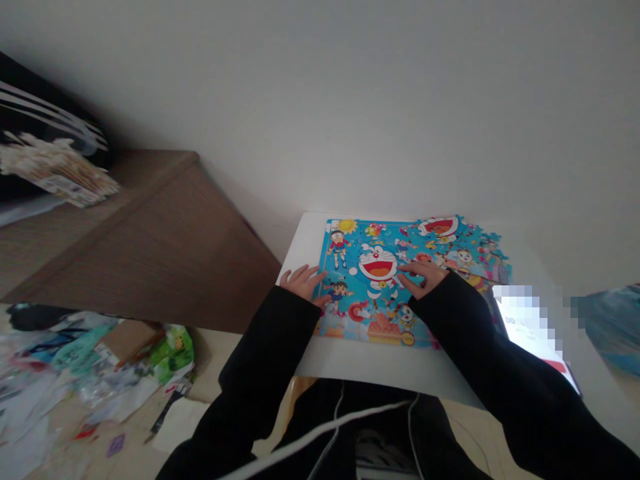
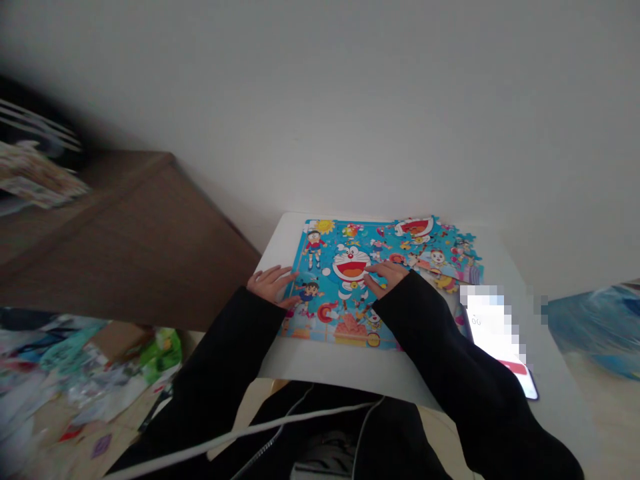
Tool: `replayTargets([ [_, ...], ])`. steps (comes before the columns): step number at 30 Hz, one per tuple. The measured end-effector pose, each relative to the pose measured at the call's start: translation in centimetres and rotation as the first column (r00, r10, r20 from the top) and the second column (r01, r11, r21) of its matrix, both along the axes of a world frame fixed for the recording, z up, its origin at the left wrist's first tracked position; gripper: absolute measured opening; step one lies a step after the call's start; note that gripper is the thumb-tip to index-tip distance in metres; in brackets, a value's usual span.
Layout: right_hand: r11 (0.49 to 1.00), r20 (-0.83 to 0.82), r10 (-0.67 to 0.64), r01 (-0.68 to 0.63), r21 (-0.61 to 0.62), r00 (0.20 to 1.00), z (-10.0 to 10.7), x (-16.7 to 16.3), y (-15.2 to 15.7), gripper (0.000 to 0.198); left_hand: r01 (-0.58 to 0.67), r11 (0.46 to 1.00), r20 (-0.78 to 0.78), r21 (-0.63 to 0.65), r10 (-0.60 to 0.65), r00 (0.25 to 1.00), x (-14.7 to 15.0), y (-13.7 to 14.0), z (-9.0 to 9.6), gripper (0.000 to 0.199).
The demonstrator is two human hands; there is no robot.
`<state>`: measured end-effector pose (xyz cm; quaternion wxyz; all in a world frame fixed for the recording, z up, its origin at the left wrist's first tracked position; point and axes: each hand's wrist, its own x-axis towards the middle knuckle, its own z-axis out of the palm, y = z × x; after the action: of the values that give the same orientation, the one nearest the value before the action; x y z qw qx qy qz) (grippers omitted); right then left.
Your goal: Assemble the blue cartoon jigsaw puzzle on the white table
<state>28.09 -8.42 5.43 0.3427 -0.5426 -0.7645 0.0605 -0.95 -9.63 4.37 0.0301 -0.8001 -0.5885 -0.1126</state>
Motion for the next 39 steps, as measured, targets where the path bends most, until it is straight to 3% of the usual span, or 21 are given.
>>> replayTargets([
  [3,0.998,-0.041,0.043,-0.045,-0.04,0.998,0.8,-1.0,1.1,0.024,0.02,0.999,-0.008,-0.042,-0.02,1.0,-0.3,2.3,-0.1,0.045],
  [7,0.963,-0.068,0.081,-0.096,-0.25,0.994,-0.5,-2.7,5.1,0.029,0.063,0.982,0.018,-0.181,-0.06,0.998,0.7,7.0,-0.1,0.053],
  [10,0.954,0.066,0.123,-0.1,-0.284,0.99,-2.1,-4.2,8.8,0.037,0.064,0.961,0.028,-0.271,-0.058,0.998,1.8,9.7,-0.4,0.058],
  [14,0.942,0.326,0.168,-0.054,-0.332,0.93,-3.0,-6.0,11.7,0.061,0.084,0.939,0.021,-0.334,-0.082,0.996,2.2,10.5,-1.3,0.057],
  [17,0.932,0.385,0.199,-0.053,-0.359,0.901,-3.1,-6.7,11.5,0.061,0.095,0.951,0.053,-0.293,-0.083,0.995,1.7,10.3,-2.0,0.052],
  [22,0.963,0.373,0.157,-0.059,-0.263,0.915,-3.3,-7.2,9.3,0.053,0.135,0.982,0.137,-0.136,-0.116,0.984,1.7,11.2,-2.1,0.039],
  [29,0.987,0.34,0.075,-0.02,-0.162,0.937,-3.9,-7.9,8.0,0.054,0.057,0.957,-0.041,-0.286,-0.071,0.997,3.4,13.1,-2.0,0.049],
  [39,0.982,0.352,0.067,-0.001,-0.187,0.934,-4.4,-8.7,7.8,0.057,0.068,0.959,-0.064,-0.273,-0.088,0.994,3.1,14.7,-2.4,0.049],
])
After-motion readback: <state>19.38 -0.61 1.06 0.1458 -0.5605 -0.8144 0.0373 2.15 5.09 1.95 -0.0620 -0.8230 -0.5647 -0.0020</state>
